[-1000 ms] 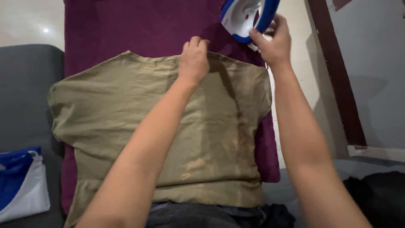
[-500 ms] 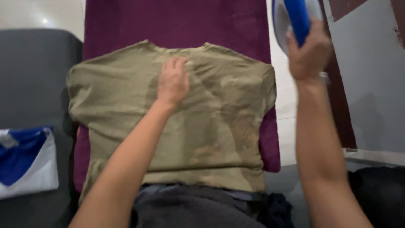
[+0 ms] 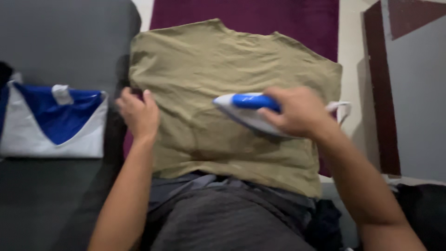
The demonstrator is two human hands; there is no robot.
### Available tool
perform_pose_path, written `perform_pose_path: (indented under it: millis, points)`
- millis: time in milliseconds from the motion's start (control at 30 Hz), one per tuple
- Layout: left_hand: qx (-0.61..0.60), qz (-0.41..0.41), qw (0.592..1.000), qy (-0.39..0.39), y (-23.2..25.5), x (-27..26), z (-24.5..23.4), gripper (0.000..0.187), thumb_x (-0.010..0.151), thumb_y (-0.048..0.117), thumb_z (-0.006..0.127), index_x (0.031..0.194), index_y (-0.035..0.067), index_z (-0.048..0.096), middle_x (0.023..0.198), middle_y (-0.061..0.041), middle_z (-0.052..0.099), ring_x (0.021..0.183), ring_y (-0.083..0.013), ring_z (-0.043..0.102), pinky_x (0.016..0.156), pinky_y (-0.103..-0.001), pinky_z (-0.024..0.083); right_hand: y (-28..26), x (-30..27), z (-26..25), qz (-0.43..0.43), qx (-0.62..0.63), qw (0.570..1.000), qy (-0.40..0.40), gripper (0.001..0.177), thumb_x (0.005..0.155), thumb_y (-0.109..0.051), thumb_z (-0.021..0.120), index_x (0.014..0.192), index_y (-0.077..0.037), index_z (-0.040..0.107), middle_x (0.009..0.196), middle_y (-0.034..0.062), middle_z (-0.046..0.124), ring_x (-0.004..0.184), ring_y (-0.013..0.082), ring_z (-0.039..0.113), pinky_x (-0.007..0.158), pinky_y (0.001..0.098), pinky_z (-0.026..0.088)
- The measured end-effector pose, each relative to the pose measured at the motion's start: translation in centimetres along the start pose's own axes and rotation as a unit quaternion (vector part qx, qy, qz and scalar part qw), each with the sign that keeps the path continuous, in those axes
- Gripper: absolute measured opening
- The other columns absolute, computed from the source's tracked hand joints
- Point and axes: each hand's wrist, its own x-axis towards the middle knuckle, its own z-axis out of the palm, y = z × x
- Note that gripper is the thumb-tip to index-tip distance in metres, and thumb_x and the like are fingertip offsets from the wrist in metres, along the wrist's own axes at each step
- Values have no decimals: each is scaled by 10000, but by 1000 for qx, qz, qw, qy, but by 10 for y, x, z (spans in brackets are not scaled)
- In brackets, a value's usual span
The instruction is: The person irons a beige t-shirt laid out on a purple mat. They smooth the fabric with their hands and use a blue and white iron to press the shirt, moving it back and forth across the surface.
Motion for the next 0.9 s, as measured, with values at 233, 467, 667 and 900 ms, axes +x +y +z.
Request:
perform_pose_path:
  millis: [233,467,667,900]
  points:
    - [30,-113,981,-152,-21,54,4,563,860,511,768,965,-41,722,1020,-292,699,1016,-465,657,889,-517,509,-86,43,46,-226,-49,972,51,352,865,-418,716,1104,-161,694,878,129,741,833,368,702,685,515,538]
    - [-27,-71,995,-67,-26,60,19,488,868,415,779,1021,-32,656,1018,-291,700,986,-497,658,854,-545,510,-105,73,50,-249,-42,964,81,376,839,-405,734,1136,-176,711,815,158,728,752,393,697,633,522,530]
    - [12,-49,997,-54,-9,38,11,456,1026,387,645,1212,12,463,965,-289,710,902,-518,666,772,-594,509,-94,98,53,-89,-1,980,177,341,923,-410,733,1158,-163,734,830,186,732,742,396,701,694,503,550]
    - [34,-19,999,-36,-14,38,10,448,1039,394,637,1243,40,454,950,-271,723,858,-509,677,714,-593,516,-76,107,39,-262,-22,959,105,390,829,-377,765,1145,-149,747,857,172,742,753,403,697,679,512,543]
